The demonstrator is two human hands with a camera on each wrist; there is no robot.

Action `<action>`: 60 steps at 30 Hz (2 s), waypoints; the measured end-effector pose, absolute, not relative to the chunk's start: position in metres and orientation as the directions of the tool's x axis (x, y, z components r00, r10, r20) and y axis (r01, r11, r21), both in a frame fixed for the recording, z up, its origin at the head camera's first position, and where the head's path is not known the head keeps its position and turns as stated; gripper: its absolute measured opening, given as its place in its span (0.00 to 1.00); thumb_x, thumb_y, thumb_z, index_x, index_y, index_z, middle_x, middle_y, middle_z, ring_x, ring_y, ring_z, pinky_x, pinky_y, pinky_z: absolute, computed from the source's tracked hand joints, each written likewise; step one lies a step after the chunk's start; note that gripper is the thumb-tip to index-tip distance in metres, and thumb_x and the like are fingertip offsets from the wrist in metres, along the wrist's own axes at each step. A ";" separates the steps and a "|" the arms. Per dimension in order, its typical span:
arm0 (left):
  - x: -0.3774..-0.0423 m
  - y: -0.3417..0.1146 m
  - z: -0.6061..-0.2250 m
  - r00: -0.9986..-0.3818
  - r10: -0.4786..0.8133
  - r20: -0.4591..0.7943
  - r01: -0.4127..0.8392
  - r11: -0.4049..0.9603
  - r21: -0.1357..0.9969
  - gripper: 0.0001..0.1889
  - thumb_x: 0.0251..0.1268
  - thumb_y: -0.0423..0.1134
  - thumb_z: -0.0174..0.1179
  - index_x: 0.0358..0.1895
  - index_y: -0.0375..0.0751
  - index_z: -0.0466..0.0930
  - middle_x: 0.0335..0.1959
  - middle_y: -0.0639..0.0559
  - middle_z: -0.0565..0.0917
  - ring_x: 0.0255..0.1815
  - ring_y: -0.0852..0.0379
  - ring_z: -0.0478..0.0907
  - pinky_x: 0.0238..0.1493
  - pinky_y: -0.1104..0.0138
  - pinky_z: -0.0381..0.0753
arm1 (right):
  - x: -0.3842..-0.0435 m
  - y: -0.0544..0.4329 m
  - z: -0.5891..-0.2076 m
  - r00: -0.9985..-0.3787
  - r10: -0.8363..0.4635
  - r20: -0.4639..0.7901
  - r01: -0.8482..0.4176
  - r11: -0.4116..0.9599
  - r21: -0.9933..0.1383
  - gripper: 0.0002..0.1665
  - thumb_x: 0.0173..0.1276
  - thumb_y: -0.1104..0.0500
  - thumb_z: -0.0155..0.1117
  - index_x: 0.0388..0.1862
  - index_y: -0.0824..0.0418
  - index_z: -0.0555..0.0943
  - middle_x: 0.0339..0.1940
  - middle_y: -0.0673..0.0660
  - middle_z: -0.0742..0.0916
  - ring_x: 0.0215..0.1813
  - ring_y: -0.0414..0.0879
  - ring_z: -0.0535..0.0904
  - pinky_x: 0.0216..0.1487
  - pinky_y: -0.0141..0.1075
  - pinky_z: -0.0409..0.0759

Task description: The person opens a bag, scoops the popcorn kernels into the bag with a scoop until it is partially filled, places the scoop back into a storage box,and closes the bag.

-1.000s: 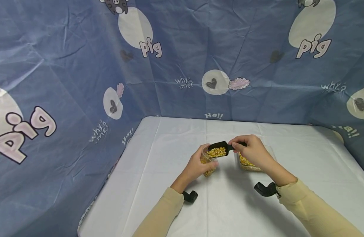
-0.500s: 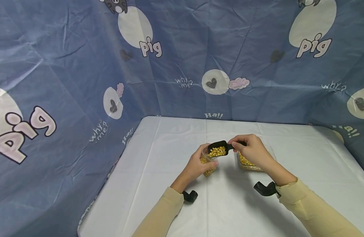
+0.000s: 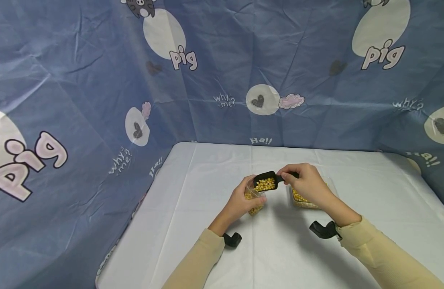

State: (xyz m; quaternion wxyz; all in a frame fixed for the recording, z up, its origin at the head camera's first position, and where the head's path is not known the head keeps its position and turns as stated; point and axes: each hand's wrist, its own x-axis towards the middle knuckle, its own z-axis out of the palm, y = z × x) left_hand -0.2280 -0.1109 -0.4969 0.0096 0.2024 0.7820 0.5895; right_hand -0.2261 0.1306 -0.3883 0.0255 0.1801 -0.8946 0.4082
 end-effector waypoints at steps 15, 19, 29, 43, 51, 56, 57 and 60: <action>-0.229 -0.112 -0.498 -0.919 0.326 0.223 0.304 0.225 0.926 0.38 0.60 0.56 0.72 0.72 0.68 0.64 0.62 0.62 0.77 0.59 0.60 0.76 0.61 0.55 0.74 | -0.222 0.124 -0.388 -0.892 -0.335 0.304 -0.452 0.616 -0.645 0.08 0.75 0.61 0.63 0.45 0.55 0.89 0.32 0.50 0.89 0.33 0.42 0.83 0.31 0.41 0.77; -0.229 -0.112 -0.498 -0.913 0.333 0.237 0.318 0.213 0.924 0.37 0.61 0.54 0.71 0.72 0.65 0.64 0.61 0.60 0.78 0.59 0.59 0.76 0.61 0.55 0.74 | -0.221 0.123 -0.389 -0.886 -0.333 0.323 -0.464 0.620 -0.633 0.08 0.74 0.61 0.63 0.45 0.54 0.89 0.33 0.51 0.89 0.33 0.42 0.83 0.32 0.41 0.78; -0.229 -0.113 -0.497 -0.912 0.330 0.245 0.322 0.204 0.924 0.36 0.62 0.51 0.72 0.72 0.65 0.65 0.61 0.61 0.78 0.57 0.59 0.77 0.59 0.58 0.75 | -0.219 0.120 -0.388 -0.861 -0.351 0.369 -0.509 0.632 -0.585 0.07 0.73 0.61 0.64 0.44 0.55 0.89 0.40 0.50 0.90 0.35 0.41 0.83 0.35 0.41 0.78; -0.229 -0.112 -0.493 -0.913 0.342 0.223 0.294 0.172 0.940 0.38 0.63 0.42 0.72 0.74 0.60 0.62 0.59 0.53 0.78 0.53 0.56 0.78 0.55 0.56 0.78 | -0.216 0.115 -0.393 -0.680 -0.453 0.577 -0.698 0.642 -0.319 0.07 0.68 0.66 0.69 0.41 0.56 0.88 0.30 0.46 0.84 0.24 0.35 0.71 0.26 0.35 0.71; -0.228 -0.113 -0.493 -0.915 0.327 0.235 0.297 0.154 0.942 0.37 0.61 0.48 0.73 0.72 0.66 0.64 0.57 0.56 0.79 0.54 0.54 0.78 0.54 0.59 0.78 | -0.216 0.113 -0.394 -0.606 -0.481 0.634 -0.736 0.642 -0.216 0.07 0.66 0.66 0.71 0.39 0.54 0.87 0.29 0.42 0.80 0.21 0.35 0.67 0.21 0.33 0.67; -0.228 -0.114 -0.493 -0.920 0.311 0.238 0.295 0.152 0.943 0.37 0.61 0.49 0.72 0.72 0.63 0.64 0.57 0.56 0.79 0.54 0.54 0.78 0.54 0.57 0.77 | -0.217 0.112 -0.394 -0.591 -0.485 0.644 -0.737 0.650 -0.186 0.08 0.66 0.66 0.71 0.39 0.53 0.87 0.28 0.41 0.78 0.20 0.34 0.65 0.19 0.32 0.65; -0.228 -0.114 -0.493 -0.922 0.306 0.238 0.295 0.156 0.943 0.37 0.61 0.50 0.72 0.72 0.62 0.65 0.57 0.56 0.79 0.53 0.54 0.78 0.54 0.57 0.77 | -0.217 0.112 -0.394 -0.590 -0.485 0.645 -0.736 0.652 -0.183 0.08 0.66 0.66 0.70 0.39 0.53 0.87 0.28 0.41 0.77 0.20 0.34 0.65 0.19 0.32 0.65; -0.229 -0.114 -0.493 -0.925 0.295 0.240 0.297 0.166 0.940 0.37 0.62 0.51 0.71 0.73 0.59 0.65 0.56 0.57 0.79 0.53 0.56 0.77 0.54 0.56 0.76 | -0.216 0.112 -0.394 -0.588 -0.485 0.647 -0.737 0.651 -0.181 0.08 0.66 0.66 0.70 0.39 0.53 0.87 0.28 0.41 0.77 0.19 0.34 0.65 0.19 0.32 0.64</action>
